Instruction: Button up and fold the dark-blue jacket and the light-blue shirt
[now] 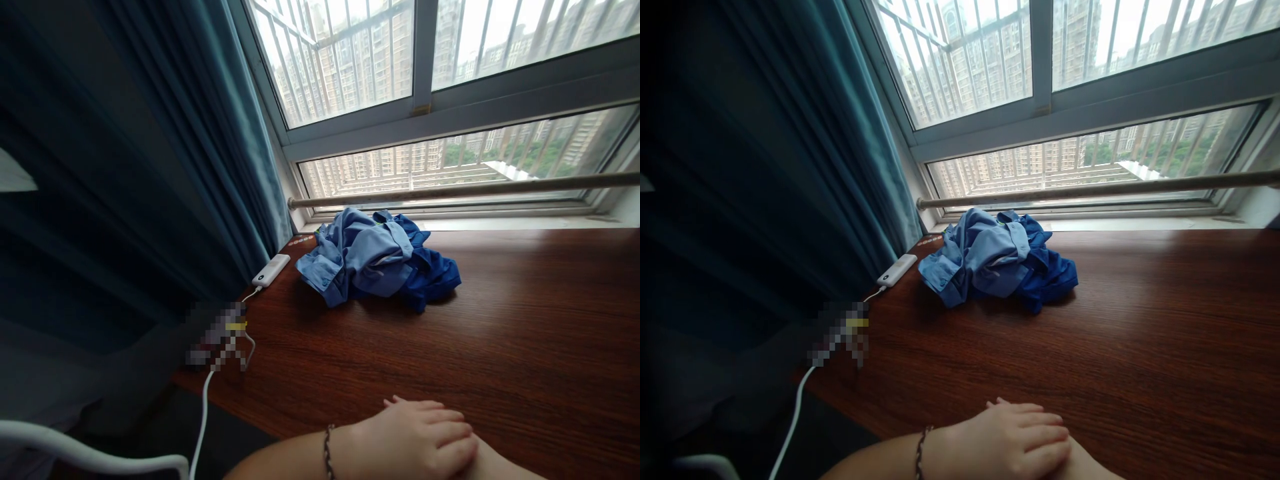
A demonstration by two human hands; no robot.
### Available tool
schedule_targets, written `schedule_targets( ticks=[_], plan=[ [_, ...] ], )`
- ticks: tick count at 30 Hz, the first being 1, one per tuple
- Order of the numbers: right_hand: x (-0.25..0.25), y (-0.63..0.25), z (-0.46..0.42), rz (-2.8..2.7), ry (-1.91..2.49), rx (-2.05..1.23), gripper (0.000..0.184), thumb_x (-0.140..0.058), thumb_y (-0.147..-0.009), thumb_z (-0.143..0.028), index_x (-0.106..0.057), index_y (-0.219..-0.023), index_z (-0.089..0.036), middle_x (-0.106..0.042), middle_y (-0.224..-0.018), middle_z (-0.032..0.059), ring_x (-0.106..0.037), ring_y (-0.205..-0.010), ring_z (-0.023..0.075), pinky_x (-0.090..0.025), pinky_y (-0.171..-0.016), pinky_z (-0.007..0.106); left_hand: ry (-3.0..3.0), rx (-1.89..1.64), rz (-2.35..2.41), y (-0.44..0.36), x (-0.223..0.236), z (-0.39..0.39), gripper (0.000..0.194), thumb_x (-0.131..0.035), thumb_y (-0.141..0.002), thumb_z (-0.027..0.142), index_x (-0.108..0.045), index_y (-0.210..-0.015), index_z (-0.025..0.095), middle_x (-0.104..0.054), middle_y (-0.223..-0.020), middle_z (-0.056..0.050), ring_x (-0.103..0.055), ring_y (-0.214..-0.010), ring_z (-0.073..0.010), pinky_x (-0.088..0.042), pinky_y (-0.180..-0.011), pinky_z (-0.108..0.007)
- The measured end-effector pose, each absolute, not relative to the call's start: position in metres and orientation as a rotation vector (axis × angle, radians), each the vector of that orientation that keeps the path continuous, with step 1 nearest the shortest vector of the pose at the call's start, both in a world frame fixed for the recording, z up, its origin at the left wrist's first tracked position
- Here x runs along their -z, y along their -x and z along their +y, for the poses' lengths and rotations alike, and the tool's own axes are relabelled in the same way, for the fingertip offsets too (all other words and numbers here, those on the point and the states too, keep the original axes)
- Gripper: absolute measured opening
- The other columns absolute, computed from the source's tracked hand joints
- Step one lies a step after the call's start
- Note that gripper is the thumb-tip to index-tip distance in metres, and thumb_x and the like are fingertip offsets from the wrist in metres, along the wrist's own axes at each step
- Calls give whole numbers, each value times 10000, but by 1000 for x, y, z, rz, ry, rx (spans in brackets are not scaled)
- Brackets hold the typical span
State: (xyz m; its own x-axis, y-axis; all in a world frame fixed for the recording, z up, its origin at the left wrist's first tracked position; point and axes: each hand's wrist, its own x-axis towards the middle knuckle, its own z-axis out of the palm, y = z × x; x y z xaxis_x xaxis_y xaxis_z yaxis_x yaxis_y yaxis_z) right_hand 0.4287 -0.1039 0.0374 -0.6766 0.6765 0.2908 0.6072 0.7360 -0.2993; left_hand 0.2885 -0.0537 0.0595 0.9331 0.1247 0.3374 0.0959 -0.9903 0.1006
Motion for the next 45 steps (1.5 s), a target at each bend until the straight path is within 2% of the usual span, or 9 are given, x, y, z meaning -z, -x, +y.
schedule_targets(
  ticks=[2,5,7,10,12,14,18,22,45],
  plan=[
    [-31,-429,-89,-2629,869,-271,391,-471,-846,-311,-468,-1235,-288,-493,-1262,20,-463,-1141,161,-445,-895,267,-2810,-719,531,-253,-54,-62,142,-458,-822,237,-565,-866,155,-639,-869,-53,-590,-831,-126,-470,-732,-204],
    [-27,-431,-78,-2760,738,-303,530,-376,-863,-186,-245,-1377,-187,-341,-1373,28,-347,-1241,144,-381,-975,220,-2369,-1169,1725,-179,-37,-69,248,-431,-846,241,-455,-606,185,-477,-529,12,-487,-486,-99,-406,-520,-216],
    [-26,-432,-77,-2806,727,-330,568,-337,-867,-148,-136,-1399,-157,-251,-1402,45,-286,-1269,157,-347,-1004,242,-2000,-1185,2442,-128,-27,-66,229,-525,-782,397,-489,-719,180,-471,-553,20,-490,-485,-133,-391,-513,-254],
    [-27,-433,-80,-2806,726,-362,594,-344,-868,-143,-88,-1403,-157,-210,-1411,55,-250,-1282,167,-324,-1019,255,-1601,-875,2867,-71,-20,-47,552,-533,-733,517,-439,-1115,130,-572,-661,-16,-541,-521,-193,-340,-464,-272],
    [-27,-433,-82,-2816,712,-371,606,-355,-867,-145,-75,-1404,-148,-193,-1414,66,-237,-1286,173,-311,-1026,260,-1620,-646,2858,-53,-19,-30,478,-464,-795,478,-454,-1150,158,-615,-708,-45,-557,-540,-201,-325,-478,-273],
    [-28,-434,-82,-2822,708,-373,611,-366,-867,-153,-74,-1404,-143,-186,-1415,73,-233,-1288,176,-302,-1031,260,-1776,-567,2799,-48,-18,-13,312,-386,-855,393,-547,-1017,180,-634,-761,-71,-572,-588,-199,-331,-517,-275],
    [-29,-435,-82,-2786,706,-360,621,-380,-858,-139,-83,-1403,-144,-205,-1410,75,-238,-1286,170,-301,-1030,250,-2187,-811,2586,-54,-9,12,273,-343,-879,309,-564,-823,159,-613,-767,-84,-568,-699,-194,-373,-612,-271],
    [-31,-434,-82,-2774,709,-371,648,-410,-840,-146,-89,-1403,-150,-216,-1406,74,-247,-1283,169,-310,-1026,250,-2393,-982,2286,-53,-2,17,269,-381,-865,307,-551,-705,174,-564,-671,-55,-545,-680,-177,-391,-646,-261],
    [-52,-430,-81,-2867,773,-386,624,-426,-817,-112,-174,-1388,-120,-264,-1382,91,-290,-1256,180,-352,-998,261,-2351,-1134,2217,-48,3,15,277,-393,-871,319,-569,-732,158,-566,-676,-60,-567,-677,-183,-414,-644,-268]
  ],
)
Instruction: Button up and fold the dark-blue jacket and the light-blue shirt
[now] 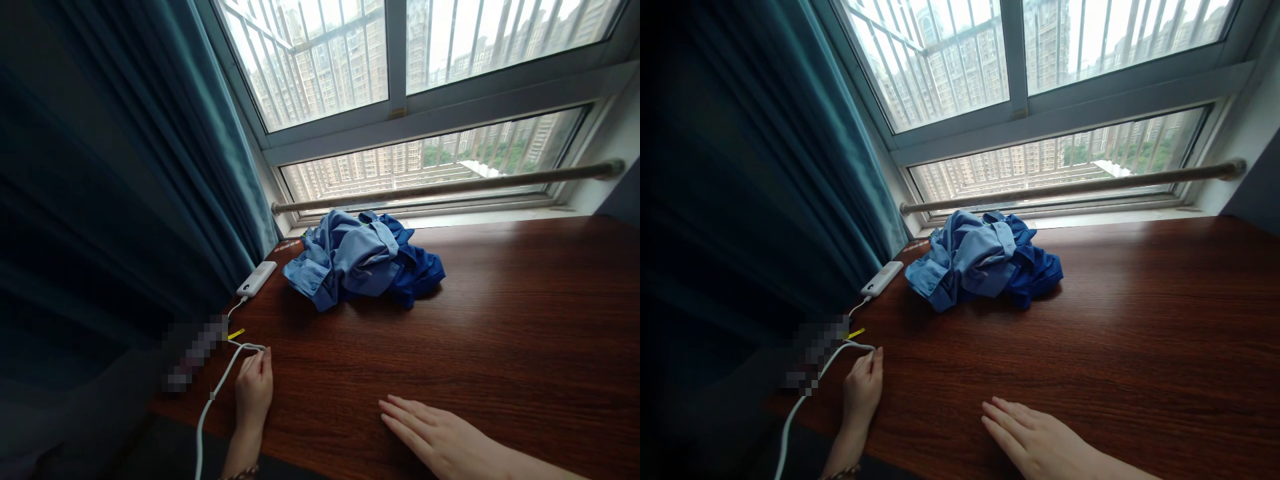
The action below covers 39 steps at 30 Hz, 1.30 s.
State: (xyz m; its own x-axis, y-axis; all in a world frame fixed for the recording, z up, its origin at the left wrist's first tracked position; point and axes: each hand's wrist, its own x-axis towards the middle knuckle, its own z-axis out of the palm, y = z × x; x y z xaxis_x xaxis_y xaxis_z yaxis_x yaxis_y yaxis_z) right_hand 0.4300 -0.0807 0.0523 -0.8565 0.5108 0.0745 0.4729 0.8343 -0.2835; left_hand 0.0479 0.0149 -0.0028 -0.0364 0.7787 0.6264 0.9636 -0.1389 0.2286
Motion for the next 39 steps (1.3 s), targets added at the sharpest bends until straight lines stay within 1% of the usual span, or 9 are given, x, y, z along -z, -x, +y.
schedule_targets(
  ticks=[11,19,24,29,34,39],
  plan=[
    [-44,-430,-79,-2775,737,-378,604,-421,-852,-148,-153,-1394,-155,-320,-1357,83,-321,-1241,161,-348,-998,235,2031,866,-1890,-53,0,16,296,-383,-869,333,-550,-680,177,-553,-652,-49,-554,-661,-181,-404,-639,-276],
    [-40,-430,-79,-2772,740,-398,607,-414,-860,-173,-132,-1398,-170,-316,-1362,66,-319,-1243,163,-352,-997,236,2033,862,-1914,-56,-3,14,282,-388,-866,327,-542,-678,184,-545,-648,-46,-544,-657,-178,-400,-648,-278],
    [-36,-431,-78,-2798,740,-353,594,-403,-863,-170,-142,-1397,-149,-301,-1374,74,-312,-1250,165,-352,-996,239,2024,848,-1915,-53,0,14,275,-395,-865,331,-561,-714,173,-552,-667,-50,-545,-668,-175,-403,-648,-273],
    [-39,-430,-78,-2848,750,-399,591,-391,-865,-162,-133,-1397,-145,-280,-1380,82,-293,-1256,174,-351,-1000,256,1994,824,-1906,-51,4,14,274,-417,-854,355,-578,-748,161,-576,-705,-61,-560,-693,-184,-413,-661,-279],
    [-40,-430,-79,-2785,751,-458,632,-422,-844,-134,-123,-1399,-174,-284,-1374,73,-293,-1251,175,-343,-1007,258,1963,783,-1880,-51,5,15,276,-423,-849,358,-575,-734,157,-573,-677,-57,-561,-659,-182,-414,-635,-275],
    [-37,-430,-79,-2794,752,-456,618,-401,-854,-132,-112,-1399,-175,-275,-1378,67,-290,-1252,172,-340,-1008,256,1944,772,-1888,-52,4,14,273,-426,-846,351,-574,-717,160,-578,-672,-56,-565,-644,-176,-409,-612,-266]
  ],
)
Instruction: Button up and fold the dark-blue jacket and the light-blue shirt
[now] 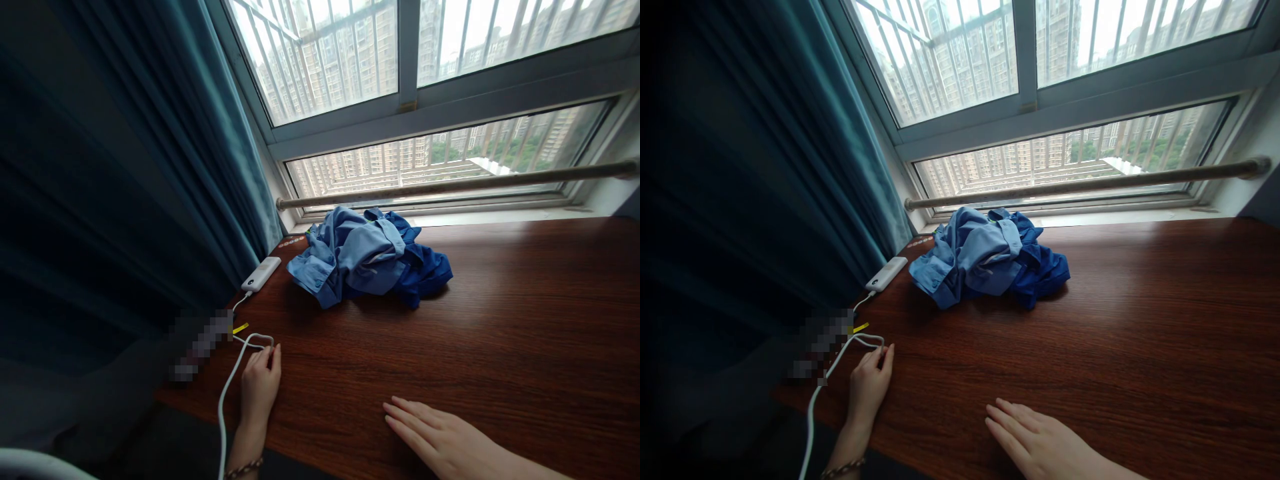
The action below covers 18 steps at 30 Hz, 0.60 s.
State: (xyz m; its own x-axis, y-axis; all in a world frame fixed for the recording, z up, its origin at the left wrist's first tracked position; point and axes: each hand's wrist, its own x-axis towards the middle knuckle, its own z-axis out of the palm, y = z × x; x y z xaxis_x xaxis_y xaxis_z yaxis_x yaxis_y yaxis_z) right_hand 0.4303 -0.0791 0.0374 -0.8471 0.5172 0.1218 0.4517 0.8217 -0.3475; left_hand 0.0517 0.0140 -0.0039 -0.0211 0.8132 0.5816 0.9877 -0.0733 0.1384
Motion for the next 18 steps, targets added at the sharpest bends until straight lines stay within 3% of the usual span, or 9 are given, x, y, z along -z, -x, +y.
schedule_targets(
  ticks=[18],
  plan=[
    [-40,-431,-78,-2758,743,-478,627,-419,-847,-136,-120,-1397,-182,-278,-1375,57,-282,-1254,165,-328,-1017,249,1913,741,-1931,-54,1,13,265,-429,-839,348,-564,-697,169,-571,-655,-44,-557,-588,-167,-379,-569,-255]
  ],
)
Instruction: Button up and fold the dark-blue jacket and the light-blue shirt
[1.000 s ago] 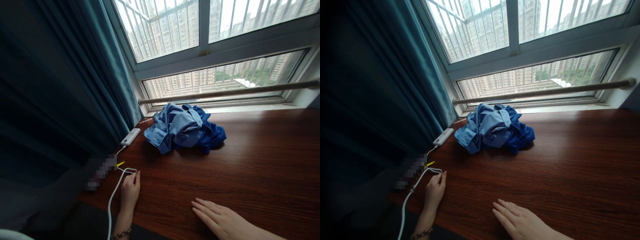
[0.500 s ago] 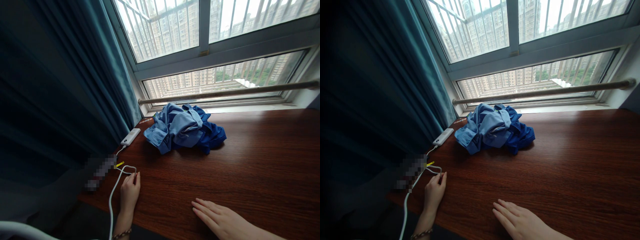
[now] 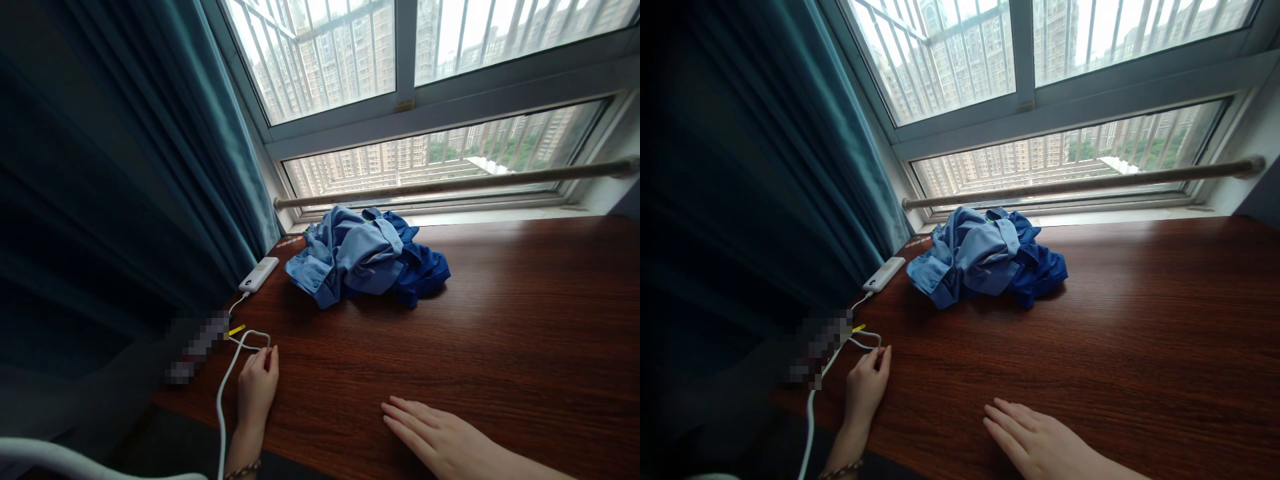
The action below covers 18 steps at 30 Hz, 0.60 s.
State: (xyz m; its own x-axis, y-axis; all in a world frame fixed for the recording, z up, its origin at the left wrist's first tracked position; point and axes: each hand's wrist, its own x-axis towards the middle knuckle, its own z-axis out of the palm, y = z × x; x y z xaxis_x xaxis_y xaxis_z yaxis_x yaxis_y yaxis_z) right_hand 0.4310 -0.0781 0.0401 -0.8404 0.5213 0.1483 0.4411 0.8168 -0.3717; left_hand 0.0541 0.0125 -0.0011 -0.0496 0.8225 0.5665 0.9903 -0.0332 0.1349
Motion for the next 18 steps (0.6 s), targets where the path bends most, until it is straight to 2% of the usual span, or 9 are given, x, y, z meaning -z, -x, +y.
schedule_targets(
  ticks=[14,18],
  plan=[
    [-41,-433,-78,-2813,731,-434,596,-397,-860,-151,-140,-1396,-149,-273,-1386,64,-280,-1262,177,-338,-1013,264,1876,729,-2029,-59,-4,11,246,-425,-839,347,-570,-755,166,-588,-666,-45,-569,-592,-167,-382,-571,-249],
    [-43,-433,-78,-2813,735,-401,602,-413,-849,-141,-156,-1393,-143,-291,-1379,66,-299,-1254,173,-350,-1004,256,1788,682,-2210,-66,-13,6,232,-440,-822,364,-569,-873,177,-594,-602,-20,-579,-535,-174,-356,-517,-245]
  ],
)
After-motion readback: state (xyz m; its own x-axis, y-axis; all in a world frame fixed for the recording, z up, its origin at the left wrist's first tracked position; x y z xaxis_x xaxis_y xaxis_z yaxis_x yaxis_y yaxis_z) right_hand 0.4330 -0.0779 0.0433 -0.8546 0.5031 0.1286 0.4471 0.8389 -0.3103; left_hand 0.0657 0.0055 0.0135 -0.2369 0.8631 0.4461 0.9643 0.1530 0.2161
